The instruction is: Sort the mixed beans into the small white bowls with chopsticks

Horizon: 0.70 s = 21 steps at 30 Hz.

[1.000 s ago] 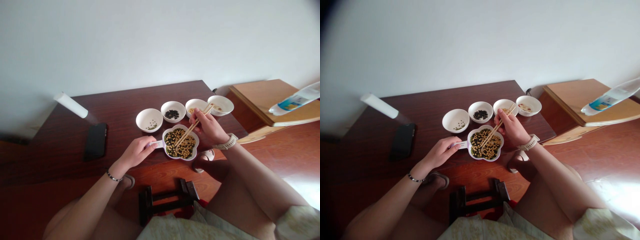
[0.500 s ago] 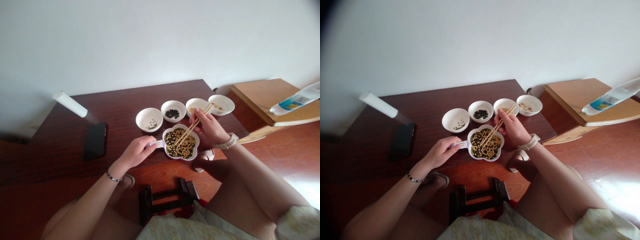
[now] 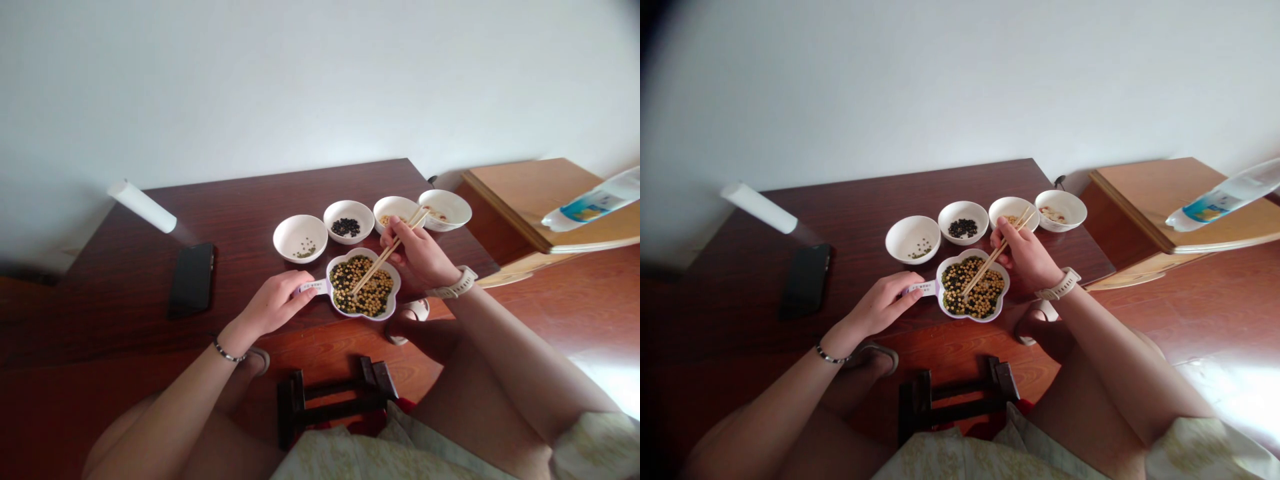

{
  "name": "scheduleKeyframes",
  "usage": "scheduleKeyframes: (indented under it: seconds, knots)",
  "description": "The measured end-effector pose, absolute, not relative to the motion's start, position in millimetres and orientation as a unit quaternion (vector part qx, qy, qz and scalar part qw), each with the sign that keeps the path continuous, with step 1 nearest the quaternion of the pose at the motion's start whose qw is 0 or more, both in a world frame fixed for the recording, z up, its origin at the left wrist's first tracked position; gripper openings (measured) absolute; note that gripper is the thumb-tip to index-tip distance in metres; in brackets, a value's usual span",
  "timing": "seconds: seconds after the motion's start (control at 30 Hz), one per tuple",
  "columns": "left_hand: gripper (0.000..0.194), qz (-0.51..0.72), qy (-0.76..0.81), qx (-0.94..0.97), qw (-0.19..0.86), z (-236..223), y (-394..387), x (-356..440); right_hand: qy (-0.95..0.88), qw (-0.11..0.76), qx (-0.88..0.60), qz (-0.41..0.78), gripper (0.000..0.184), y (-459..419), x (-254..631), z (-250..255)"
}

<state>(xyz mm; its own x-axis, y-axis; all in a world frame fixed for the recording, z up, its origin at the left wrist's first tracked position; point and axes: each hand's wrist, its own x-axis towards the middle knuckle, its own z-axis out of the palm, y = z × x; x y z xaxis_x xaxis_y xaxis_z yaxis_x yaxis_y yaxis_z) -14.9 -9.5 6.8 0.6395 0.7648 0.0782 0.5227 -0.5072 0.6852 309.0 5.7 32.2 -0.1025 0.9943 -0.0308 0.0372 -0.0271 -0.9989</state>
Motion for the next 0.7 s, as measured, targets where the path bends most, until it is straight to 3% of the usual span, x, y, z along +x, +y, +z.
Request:
scheduleKeyframes:
  seconds: [0.4, 0.7]
  knots:
    - [0.034, 0.19, 0.382, 0.847, 0.318, 9.0, -9.8, -15.2, -0.558, 0.415, -0.49, 0.526, 0.055, 4.6, 311.0, 32.8]
    - [0.033, 0.198, 0.38, 0.847, 0.313, 8.9, -9.8, -14.7, -0.533, 0.434, -0.487, 0.539, 0.056, 4.1, 310.0, 34.4]
